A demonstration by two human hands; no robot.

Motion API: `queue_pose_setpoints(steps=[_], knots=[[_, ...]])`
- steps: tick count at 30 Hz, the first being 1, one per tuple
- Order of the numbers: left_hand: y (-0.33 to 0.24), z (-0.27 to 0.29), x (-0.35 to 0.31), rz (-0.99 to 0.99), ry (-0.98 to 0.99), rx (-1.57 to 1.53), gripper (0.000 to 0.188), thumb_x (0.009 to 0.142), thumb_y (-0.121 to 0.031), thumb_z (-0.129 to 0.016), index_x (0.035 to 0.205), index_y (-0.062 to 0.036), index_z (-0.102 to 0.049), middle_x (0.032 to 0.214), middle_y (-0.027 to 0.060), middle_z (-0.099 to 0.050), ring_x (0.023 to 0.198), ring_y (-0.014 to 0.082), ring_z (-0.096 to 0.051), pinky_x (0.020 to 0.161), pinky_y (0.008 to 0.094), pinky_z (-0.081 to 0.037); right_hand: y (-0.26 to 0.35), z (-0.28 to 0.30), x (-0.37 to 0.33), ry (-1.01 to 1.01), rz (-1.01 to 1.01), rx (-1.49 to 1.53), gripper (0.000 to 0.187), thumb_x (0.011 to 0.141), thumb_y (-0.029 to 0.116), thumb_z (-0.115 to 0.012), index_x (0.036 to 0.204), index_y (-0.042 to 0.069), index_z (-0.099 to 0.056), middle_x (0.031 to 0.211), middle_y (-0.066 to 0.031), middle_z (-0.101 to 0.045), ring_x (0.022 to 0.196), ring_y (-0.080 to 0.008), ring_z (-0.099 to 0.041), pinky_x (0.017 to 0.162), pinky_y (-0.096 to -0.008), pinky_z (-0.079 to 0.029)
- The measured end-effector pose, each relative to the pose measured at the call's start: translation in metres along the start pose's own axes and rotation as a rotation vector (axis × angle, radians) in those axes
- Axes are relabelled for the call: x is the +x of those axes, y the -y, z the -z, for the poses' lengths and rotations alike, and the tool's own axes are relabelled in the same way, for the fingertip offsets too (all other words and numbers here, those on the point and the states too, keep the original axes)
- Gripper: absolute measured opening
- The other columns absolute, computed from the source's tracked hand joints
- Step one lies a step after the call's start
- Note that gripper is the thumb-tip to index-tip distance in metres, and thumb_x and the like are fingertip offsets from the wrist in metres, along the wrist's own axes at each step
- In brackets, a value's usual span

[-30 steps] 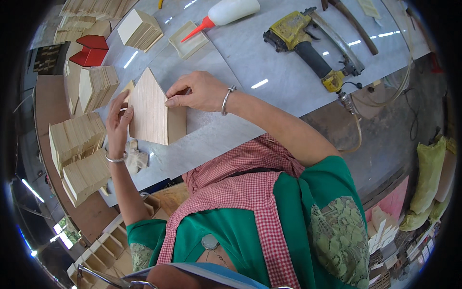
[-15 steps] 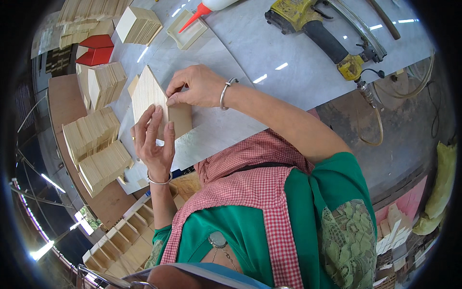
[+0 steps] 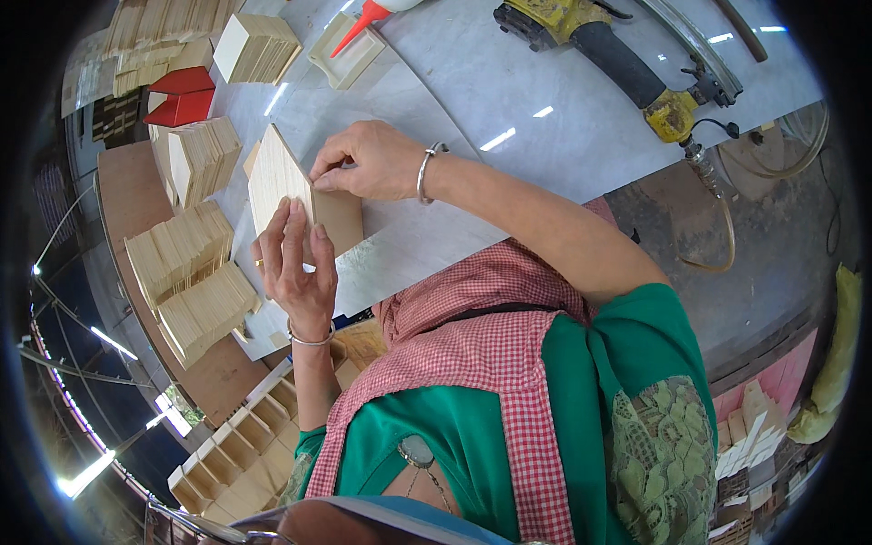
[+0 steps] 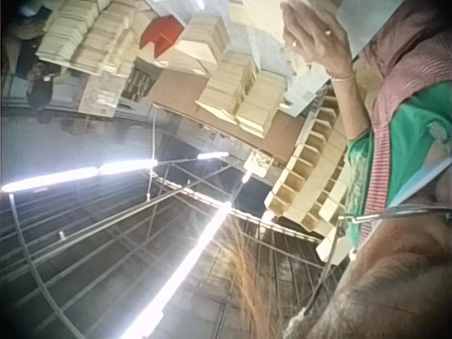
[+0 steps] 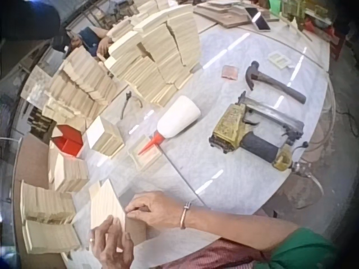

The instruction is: Assembling house-shaped wooden boxes using adhesive and a pneumatic nailer in a factory setting.

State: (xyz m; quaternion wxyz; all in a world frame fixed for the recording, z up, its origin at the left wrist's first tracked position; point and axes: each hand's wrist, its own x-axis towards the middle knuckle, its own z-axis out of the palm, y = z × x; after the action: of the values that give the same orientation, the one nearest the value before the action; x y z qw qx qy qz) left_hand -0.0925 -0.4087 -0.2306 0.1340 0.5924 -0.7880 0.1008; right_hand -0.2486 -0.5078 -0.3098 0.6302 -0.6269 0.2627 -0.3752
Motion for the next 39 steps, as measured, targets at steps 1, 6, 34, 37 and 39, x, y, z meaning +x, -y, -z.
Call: queue_pose_setpoints(steps=[1, 6, 34, 37, 39], knots=[[0.0, 0.0, 0.0, -0.002, 0.0, 0.002, 0.036, 0.077, -0.005, -0.068, 0.113, -0.0028, -0.066, 0.113, 0.0124, -0.064, 0.092, 0.0246, -0.06, 0.083, 0.0355, -0.044, -0.001, 0.0, -0.001, -0.002, 0.002, 0.009, 0.018, 0.083, 0.016, -0.067, 0.094, 0.003, -0.07, 0.095, -0.0082, -0.068, 0.091, -0.0199, -0.064, 0.082, -0.0308, -0.049], [0.003, 0.002, 0.0, -0.016, 0.002, 0.003, 0.033, 0.079, -0.005, -0.067, 0.112, -0.0022, -0.066, 0.113, 0.0132, -0.064, 0.092, 0.0258, -0.06, 0.083, 0.0364, -0.044, 0.005, 0.0, -0.003, 0.015, -0.02, -0.005, 0.018, 0.085, 0.013, -0.064, 0.099, 0.004, -0.07, 0.098, -0.009, -0.069, 0.093, -0.02, -0.063, 0.083, -0.0313, -0.05], [0.011, -0.012, -0.006, 0.03, -0.213, -0.084, 0.035, 0.076, -0.014, -0.069, 0.11, -0.0042, -0.066, 0.109, 0.0077, -0.065, 0.088, 0.0235, -0.058, 0.074, 0.0345, -0.043, 0.079, 0.158, -0.104, -0.416, -0.555, -1.487, 0.071, 0.072, 0.02, -0.062, 0.135, 0.006, -0.033, 0.099, -0.0233, -0.062, 0.091, -0.0415, -0.061, 0.076, -0.0473, -0.05], [0.012, -0.013, -0.01, 0.039, -0.235, -0.114, 0.035, 0.076, -0.014, -0.068, 0.109, -0.0039, -0.066, 0.11, 0.0079, -0.065, 0.09, 0.0233, -0.059, 0.074, 0.0344, -0.044, 0.125, 0.149, -0.096, -0.34, -0.582, -1.484, 0.064, 0.072, 0.023, -0.059, 0.128, 0.0, -0.039, 0.071, -0.0253, -0.061, 0.068, -0.0431, -0.062, 0.068, -0.0463, -0.051], [0.012, -0.013, -0.011, 0.044, -0.233, -0.114, 0.034, 0.076, -0.014, -0.068, 0.109, -0.0036, -0.066, 0.11, 0.0081, -0.065, 0.092, 0.0232, -0.06, 0.073, 0.0337, -0.044, 0.162, 0.129, -0.083, -0.254, -0.632, -1.056, 0.054, 0.071, 0.02, -0.058, 0.119, -0.002, -0.046, 0.069, -0.0187, -0.06, 0.06, -0.0314, -0.063, 0.061, -0.039, -0.052]])
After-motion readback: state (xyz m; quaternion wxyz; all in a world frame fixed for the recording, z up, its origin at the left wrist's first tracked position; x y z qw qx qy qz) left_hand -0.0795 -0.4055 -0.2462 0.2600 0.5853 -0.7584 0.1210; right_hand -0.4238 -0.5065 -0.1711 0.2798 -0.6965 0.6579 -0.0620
